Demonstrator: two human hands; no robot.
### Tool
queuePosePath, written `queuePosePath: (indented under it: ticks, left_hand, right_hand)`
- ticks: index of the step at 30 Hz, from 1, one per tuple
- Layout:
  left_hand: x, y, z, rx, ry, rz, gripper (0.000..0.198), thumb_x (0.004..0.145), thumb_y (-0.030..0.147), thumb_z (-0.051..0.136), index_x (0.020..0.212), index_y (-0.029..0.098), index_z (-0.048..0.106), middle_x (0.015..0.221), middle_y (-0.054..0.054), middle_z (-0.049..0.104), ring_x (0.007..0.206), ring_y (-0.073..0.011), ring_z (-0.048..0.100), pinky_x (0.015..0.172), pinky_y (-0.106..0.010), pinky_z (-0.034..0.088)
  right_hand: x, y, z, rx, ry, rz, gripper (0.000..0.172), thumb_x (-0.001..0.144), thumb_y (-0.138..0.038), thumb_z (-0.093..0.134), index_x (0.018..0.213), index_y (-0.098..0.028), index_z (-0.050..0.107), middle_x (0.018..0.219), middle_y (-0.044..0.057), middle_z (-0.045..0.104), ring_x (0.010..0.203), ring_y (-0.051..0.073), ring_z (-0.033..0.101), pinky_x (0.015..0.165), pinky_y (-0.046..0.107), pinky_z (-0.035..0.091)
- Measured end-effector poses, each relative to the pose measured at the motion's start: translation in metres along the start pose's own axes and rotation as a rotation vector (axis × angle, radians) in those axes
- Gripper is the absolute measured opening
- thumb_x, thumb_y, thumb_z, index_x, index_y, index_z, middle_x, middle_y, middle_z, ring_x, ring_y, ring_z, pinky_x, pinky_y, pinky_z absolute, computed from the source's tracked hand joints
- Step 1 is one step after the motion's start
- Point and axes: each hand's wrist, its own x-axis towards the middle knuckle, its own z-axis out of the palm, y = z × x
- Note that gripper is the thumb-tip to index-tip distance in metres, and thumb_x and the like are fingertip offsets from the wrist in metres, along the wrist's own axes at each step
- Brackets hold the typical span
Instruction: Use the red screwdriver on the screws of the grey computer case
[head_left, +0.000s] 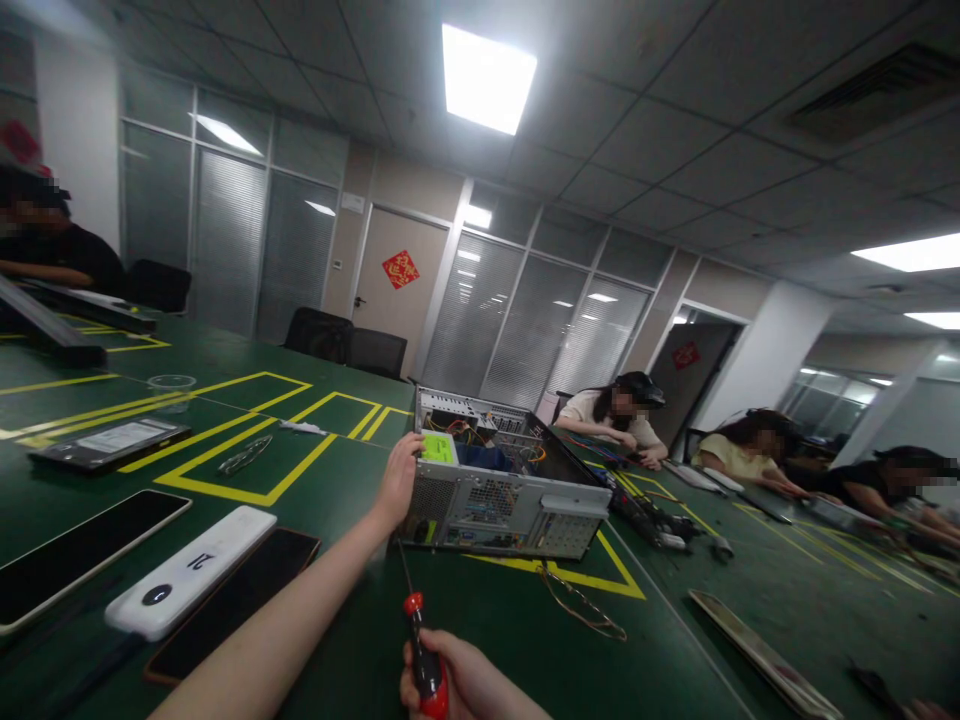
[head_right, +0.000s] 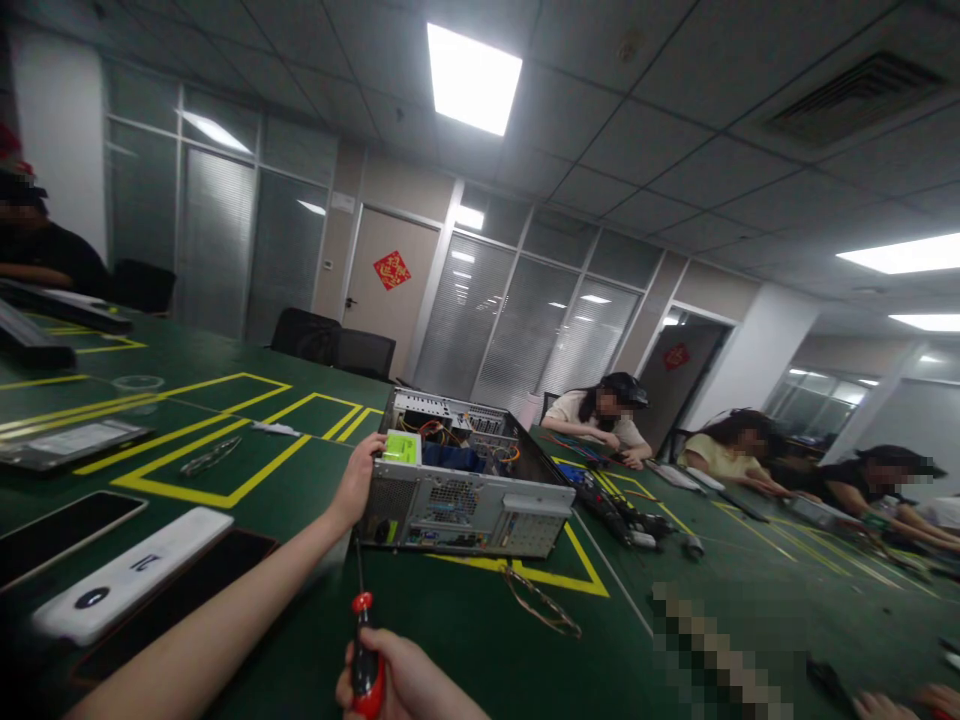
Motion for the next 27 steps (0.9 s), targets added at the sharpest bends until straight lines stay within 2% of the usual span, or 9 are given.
queuePosePath:
  ticks: [4,8,11,14,17,19,23,25,27]
  left_hand:
    - [0.0,-0.001,0.0,0.008,-0.01,0.0,0.049,0.103,0.054,0.025,0.109,0.023,0.062,0.131,-0.011,0.064,0.134,-0.024,0.053,0.119,-0.048,0.039]
    - [0.001,-0.001,-0.001,0.019,-0.014,0.004,0.051,0.103,0.056,0.025,0.109,0.023,0.063,0.13,-0.011,0.065,0.134,-0.0239,0.054,0.118,-0.048,0.039]
    - [0.001,-0.001,-0.001,0.016,-0.013,0.012,0.05,0.103,0.056,0.025,0.109,0.023,0.062,0.129,-0.011,0.065,0.133,-0.024,0.054,0.118,-0.048,0.039]
    - [0.001,0.001,-0.002,0.012,-0.016,0.007,0.049,0.103,0.055,0.026,0.109,0.023,0.062,0.13,-0.011,0.065,0.133,-0.0243,0.054,0.118,-0.049,0.039]
    - [0.001,0.002,-0.001,0.012,-0.02,0.005,0.046,0.103,0.052,0.027,0.109,0.023,0.063,0.131,-0.011,0.064,0.133,-0.024,0.054,0.117,-0.048,0.04]
    - [0.001,0.002,-0.001,0.009,-0.022,0.013,0.046,0.104,0.051,0.027,0.108,0.022,0.063,0.131,-0.011,0.065,0.133,-0.0241,0.054,0.117,-0.048,0.041]
    - [0.001,0.001,-0.002,0.003,-0.027,0.008,0.046,0.103,0.051,0.027,0.109,0.022,0.063,0.13,-0.011,0.065,0.134,-0.0244,0.054,0.118,-0.048,0.04]
    - [0.001,0.001,-0.002,0.001,-0.026,0.003,0.046,0.103,0.051,0.027,0.109,0.023,0.063,0.13,-0.011,0.065,0.135,-0.0243,0.053,0.119,-0.048,0.038]
    - [0.001,0.0,-0.002,0.003,-0.023,0.002,0.046,0.103,0.051,0.028,0.11,0.023,0.063,0.129,-0.011,0.065,0.135,-0.0241,0.052,0.119,-0.048,0.038]
  right_hand:
    - [0.01,0.007,-0.007,-0.011,0.04,-0.038,0.044,0.085,-0.065,0.055,0.086,-0.021,0.051,0.056,-0.002,0.06,0.043,0.012,0.049,0.05,0.024,0.025]
    - [0.025,0.015,-0.006,-0.016,0.063,-0.056,0.05,0.073,-0.065,0.072,0.087,-0.02,0.053,0.068,0.001,0.066,0.056,0.016,0.06,0.062,0.029,0.038]
    - [0.036,0.014,0.003,-0.008,0.048,0.032,0.049,0.066,-0.053,0.082,0.091,-0.019,0.058,0.079,0.005,0.07,0.066,0.018,0.063,0.072,0.035,0.042]
    - [0.033,0.007,0.009,0.023,-0.041,0.128,0.052,0.053,-0.033,0.09,0.095,-0.018,0.063,0.083,0.004,0.07,0.07,0.017,0.063,0.08,0.039,0.043]
    - [0.015,-0.002,0.01,-0.025,-0.142,0.067,0.066,0.042,-0.015,0.094,0.102,-0.017,0.066,0.089,0.003,0.071,0.078,0.017,0.064,0.088,0.037,0.041]
    - [0.003,-0.004,0.011,-0.062,-0.142,-0.036,0.062,0.05,-0.022,0.096,0.106,-0.014,0.068,0.089,0.003,0.069,0.085,0.017,0.065,0.091,0.035,0.039]
    - [-0.005,-0.002,0.021,-0.008,-0.059,-0.145,0.049,0.058,-0.036,0.094,0.09,-0.009,0.068,0.074,0.001,0.061,0.072,0.014,0.059,0.079,0.034,0.041]
    - [-0.004,0.0,0.026,0.045,-0.03,-0.165,0.046,0.059,-0.038,0.092,0.086,-0.013,0.064,0.077,0.001,0.062,0.073,0.016,0.061,0.077,0.034,0.042]
    - [-0.003,0.002,0.028,0.078,-0.034,-0.159,0.049,0.06,-0.041,0.092,0.087,-0.017,0.058,0.089,0.005,0.067,0.078,0.018,0.064,0.075,0.033,0.042]
